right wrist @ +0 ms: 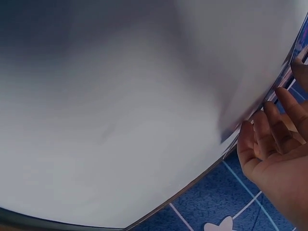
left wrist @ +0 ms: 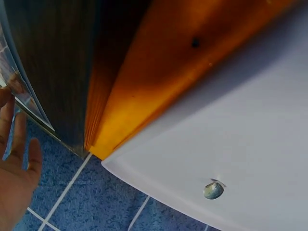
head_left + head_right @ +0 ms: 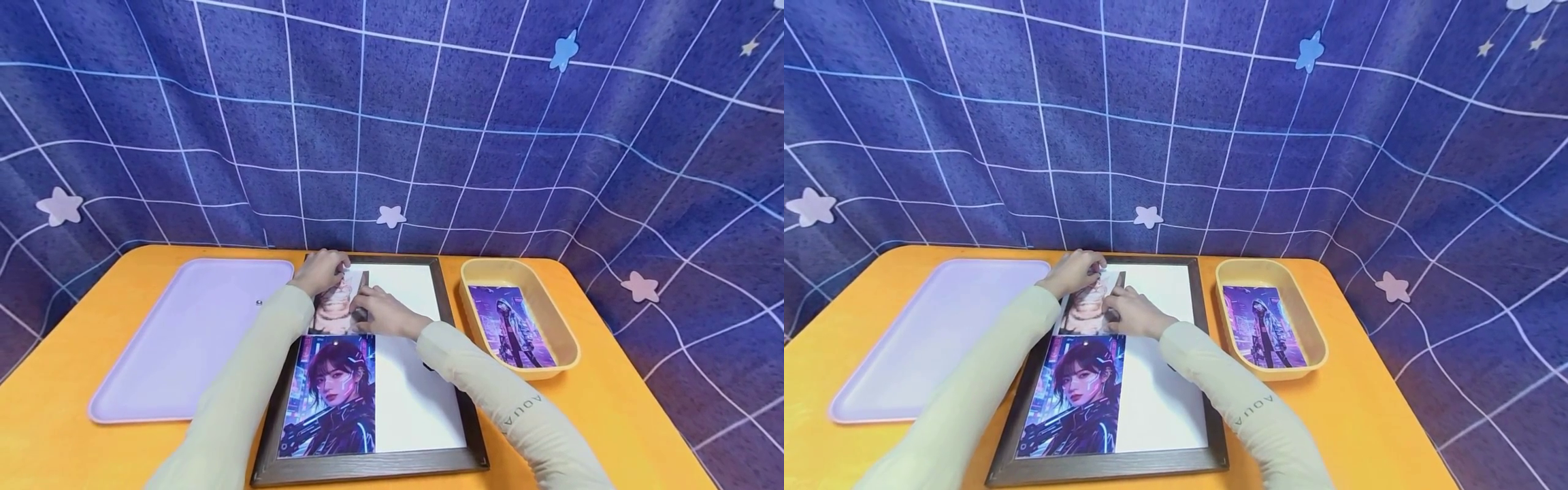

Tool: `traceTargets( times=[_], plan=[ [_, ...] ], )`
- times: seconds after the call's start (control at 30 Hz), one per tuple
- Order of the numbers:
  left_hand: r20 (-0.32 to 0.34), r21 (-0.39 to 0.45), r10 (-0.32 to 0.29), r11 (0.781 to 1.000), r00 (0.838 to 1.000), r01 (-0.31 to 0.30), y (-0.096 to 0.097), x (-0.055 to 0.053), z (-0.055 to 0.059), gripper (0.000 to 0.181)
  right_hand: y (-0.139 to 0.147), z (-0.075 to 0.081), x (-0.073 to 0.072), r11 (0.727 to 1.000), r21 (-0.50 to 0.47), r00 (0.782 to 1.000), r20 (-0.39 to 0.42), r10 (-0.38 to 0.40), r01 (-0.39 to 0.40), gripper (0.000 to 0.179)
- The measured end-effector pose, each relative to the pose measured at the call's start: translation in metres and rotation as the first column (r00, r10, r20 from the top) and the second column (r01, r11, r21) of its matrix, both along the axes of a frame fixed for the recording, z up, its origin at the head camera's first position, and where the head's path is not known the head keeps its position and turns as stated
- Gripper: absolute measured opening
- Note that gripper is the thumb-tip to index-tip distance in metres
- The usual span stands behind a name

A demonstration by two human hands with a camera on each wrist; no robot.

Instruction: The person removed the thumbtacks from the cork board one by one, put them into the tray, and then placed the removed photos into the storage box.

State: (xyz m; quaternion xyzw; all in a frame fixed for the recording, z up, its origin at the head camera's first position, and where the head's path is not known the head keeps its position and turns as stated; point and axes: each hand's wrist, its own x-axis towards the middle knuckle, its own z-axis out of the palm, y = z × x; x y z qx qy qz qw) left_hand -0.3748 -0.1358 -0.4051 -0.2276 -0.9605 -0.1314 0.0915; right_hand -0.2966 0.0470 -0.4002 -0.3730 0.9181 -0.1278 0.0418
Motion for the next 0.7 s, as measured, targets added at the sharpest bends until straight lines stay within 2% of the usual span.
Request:
traceTargets(
  times=[0.23, 0.7],
  plan=[
    [-0.014, -0.024, -0.027, 0.999, 1.000, 0.027, -0.0012, -0.0003, -0.0018, 0.026, -0.0010, -0.0021, -0.0012, 1.000, 0.009, 1.000, -0.006, 0.007, -0.007, 0.035],
    [-0.015, -0.114, -0.005, 0.994, 1.000, 0.004, 0.0036, -0.0009, -0.0031, 0.028, 0.0003, -0.0016, -0.0017, 1.000, 0.004, 1.000, -0.013, 0.019, -0.019, 0.034]
  ],
)
